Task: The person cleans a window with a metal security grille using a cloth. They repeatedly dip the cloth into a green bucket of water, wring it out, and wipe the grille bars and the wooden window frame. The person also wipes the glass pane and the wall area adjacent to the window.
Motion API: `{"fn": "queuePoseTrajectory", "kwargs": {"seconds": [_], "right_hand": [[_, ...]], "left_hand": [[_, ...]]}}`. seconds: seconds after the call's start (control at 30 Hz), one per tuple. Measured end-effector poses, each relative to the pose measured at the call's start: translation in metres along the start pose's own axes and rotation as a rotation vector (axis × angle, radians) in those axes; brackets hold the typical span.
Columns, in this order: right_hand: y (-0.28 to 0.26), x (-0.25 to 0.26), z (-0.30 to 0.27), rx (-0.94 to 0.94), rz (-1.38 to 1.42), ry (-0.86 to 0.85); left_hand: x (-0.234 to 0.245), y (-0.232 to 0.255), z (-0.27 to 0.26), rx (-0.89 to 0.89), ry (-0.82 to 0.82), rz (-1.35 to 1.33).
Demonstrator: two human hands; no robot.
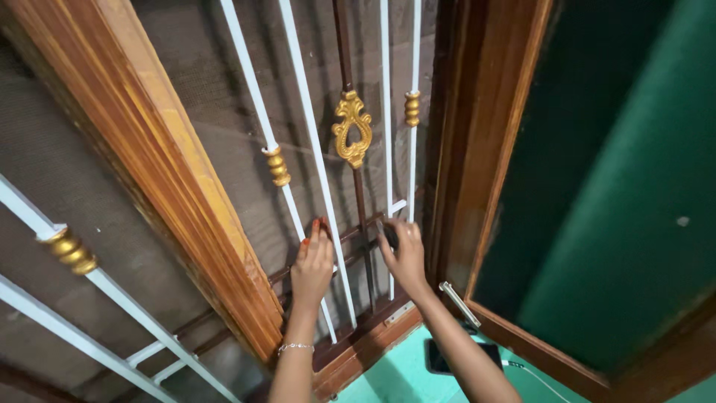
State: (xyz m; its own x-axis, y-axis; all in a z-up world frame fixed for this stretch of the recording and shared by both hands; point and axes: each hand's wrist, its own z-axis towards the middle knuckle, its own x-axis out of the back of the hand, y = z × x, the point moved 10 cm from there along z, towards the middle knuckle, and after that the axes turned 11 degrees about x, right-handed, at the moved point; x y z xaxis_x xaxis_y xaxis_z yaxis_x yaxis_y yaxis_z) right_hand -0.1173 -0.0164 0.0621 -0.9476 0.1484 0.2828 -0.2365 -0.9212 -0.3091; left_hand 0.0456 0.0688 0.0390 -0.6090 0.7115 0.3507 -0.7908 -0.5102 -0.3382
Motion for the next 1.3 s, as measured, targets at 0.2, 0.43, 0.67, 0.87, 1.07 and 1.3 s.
{"fn": "queuePoseTrajectory", "kwargs": {"seconds": [0.2,0.43,0.67,0.87,1.07,1.3], "right_hand": [[-0.039,-0.017,0.013,0.182,-0.105,0.064],[0.029,-0.075,-0.147,0.046,-0.077,-0.412],[0.015,-0.030,-0.082,-0.235,0.125,-0.128],[-0.050,-0.020,0.021,0.010,0.077,0.025],[-0.027,-0.068,-0.041,-0.052,0.241,0.004],[0.051,-0.128,-0.176,-0.234,0.117,-0.763]], "left_hand": [[-0.004,0.001,-0.002,0.009,0.062,0.021],[-0.010,0.004,-0.008,-0.012,0.011,0.027],[-0.004,0.001,-0.002,0.011,-0.030,0.021],[-0.004,0.001,-0.002,0.036,-0.057,-0.009],[-0.006,0.000,-0.003,0.047,-0.018,-0.010],[-0.009,0.003,-0.007,0.033,-0.090,-0.102]]}}
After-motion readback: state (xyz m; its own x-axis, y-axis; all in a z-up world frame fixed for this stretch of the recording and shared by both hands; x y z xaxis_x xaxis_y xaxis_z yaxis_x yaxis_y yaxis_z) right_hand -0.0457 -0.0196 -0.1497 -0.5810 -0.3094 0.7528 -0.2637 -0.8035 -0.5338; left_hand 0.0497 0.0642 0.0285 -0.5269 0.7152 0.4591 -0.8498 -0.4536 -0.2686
